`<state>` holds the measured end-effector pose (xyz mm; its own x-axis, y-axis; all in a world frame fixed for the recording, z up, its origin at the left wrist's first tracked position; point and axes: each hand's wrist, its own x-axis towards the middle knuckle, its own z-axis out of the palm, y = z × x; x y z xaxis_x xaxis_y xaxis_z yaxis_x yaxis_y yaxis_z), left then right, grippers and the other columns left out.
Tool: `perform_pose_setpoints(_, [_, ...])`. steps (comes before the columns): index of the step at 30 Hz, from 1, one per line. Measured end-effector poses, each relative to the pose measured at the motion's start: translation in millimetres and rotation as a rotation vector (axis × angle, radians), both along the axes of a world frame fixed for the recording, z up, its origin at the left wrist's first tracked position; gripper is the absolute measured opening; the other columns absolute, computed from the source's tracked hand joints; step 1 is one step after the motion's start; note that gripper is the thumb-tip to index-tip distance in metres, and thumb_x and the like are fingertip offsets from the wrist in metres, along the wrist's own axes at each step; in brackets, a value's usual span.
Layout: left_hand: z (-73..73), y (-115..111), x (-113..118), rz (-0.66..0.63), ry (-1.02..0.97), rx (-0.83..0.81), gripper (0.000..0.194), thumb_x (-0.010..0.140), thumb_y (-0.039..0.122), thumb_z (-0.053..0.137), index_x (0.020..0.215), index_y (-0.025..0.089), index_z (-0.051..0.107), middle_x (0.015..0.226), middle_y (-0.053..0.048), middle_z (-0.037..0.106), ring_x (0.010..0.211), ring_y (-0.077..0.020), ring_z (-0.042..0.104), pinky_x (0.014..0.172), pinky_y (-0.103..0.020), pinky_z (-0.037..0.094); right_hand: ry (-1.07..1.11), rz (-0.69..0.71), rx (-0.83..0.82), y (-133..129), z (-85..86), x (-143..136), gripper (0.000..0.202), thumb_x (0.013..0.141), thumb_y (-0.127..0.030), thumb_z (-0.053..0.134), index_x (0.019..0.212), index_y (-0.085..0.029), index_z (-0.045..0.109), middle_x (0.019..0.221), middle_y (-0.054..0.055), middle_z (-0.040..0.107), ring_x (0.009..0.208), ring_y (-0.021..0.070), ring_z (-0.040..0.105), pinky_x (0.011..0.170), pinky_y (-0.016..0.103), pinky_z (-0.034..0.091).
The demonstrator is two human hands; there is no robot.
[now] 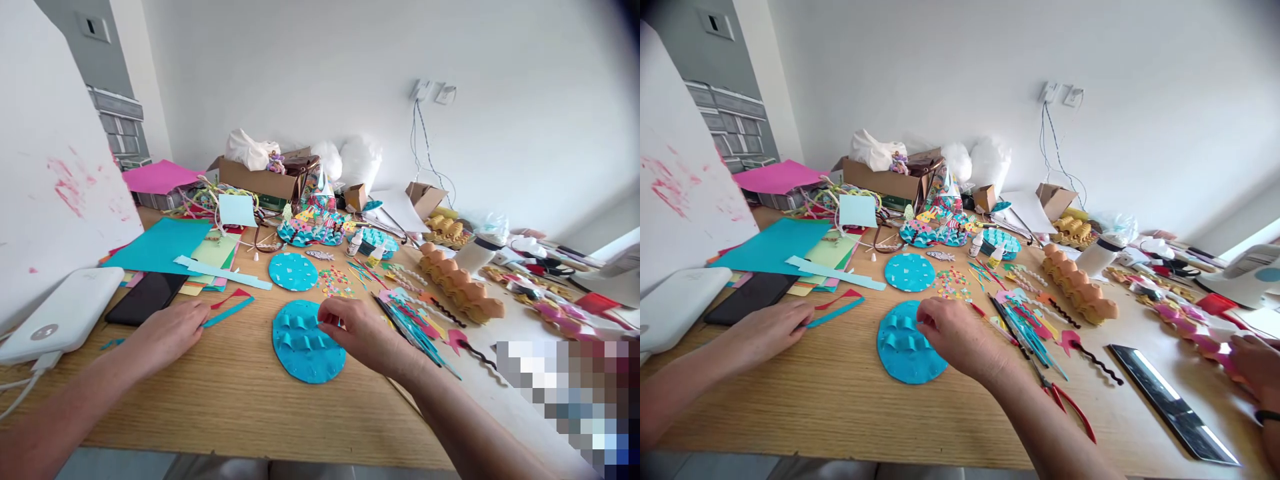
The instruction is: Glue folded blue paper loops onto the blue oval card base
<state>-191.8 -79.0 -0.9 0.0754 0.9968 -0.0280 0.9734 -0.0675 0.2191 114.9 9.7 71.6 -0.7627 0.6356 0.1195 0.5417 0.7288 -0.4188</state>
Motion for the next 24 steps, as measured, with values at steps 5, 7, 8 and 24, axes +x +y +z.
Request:
perform_pose_setpoints(5, [11.2,-3.1,8.0,0.084,-0.003,0.105,0.036,0.080,0.019,0.035,0.107,0.025,0.058,0.103,-0.006,0.067,0.087,-0.0246,0.063,0.067,-0.031,0.043,0.052,-0.025,-0.059,-10.8,4.0,-5.1,0.012,0.075,-0.009,0.055,0.070,-0.018,0.061,0.070,0.000,0.061,0.062,0.0116,0.050,0.057,0.023,0.035])
perform_pose_setpoints(7, [20.1,-3.1,14.0,0.111,-0.017,0.131,0.027,0.081,0.024,0.034,0.091,0.023,0.059,0.082,-0.005,0.067,0.070,-0.0229,0.062,0.059,-0.030,0.040,0.093,-0.020,-0.142,-19.6,6.3,-9.6,0.013,0.076,-0.010,0.054,0.070,-0.019,0.060,0.066,-0.002,0.059,0.059,0.0104,0.049,0.054,0.022,0.035])
perform_pose_setpoints(8, [25.9,-3.2,18.4,0.108,-0.048,0.151,0.024,0.080,0.027,0.034,0.083,0.023,0.057,0.075,-0.003,0.065,0.064,-0.0211,0.060,0.057,-0.029,0.039,0.128,-0.016,-0.196,-24.4,6.5,-12.0,0.012,0.077,-0.011,0.055,0.069,-0.019,0.060,0.064,-0.002,0.058,0.057,0.0100,0.049,0.053,0.021,0.035])
perform_pose_setpoints(24, [78.8,6.9,115.2,-0.149,-1.301,0.110,0.005,0.071,0.024,0.065,0.075,0.022,0.062,0.064,0.004,0.058,0.060,-0.0102,0.053,0.058,-0.020,0.045,1.339,-0.461,-0.573,-89.1,-39.3,11.0,0.029,0.079,-0.031,0.064,0.106,-0.029,0.055,0.076,0.000,0.067,0.053,0.0120,0.058,0.047,0.024,0.040])
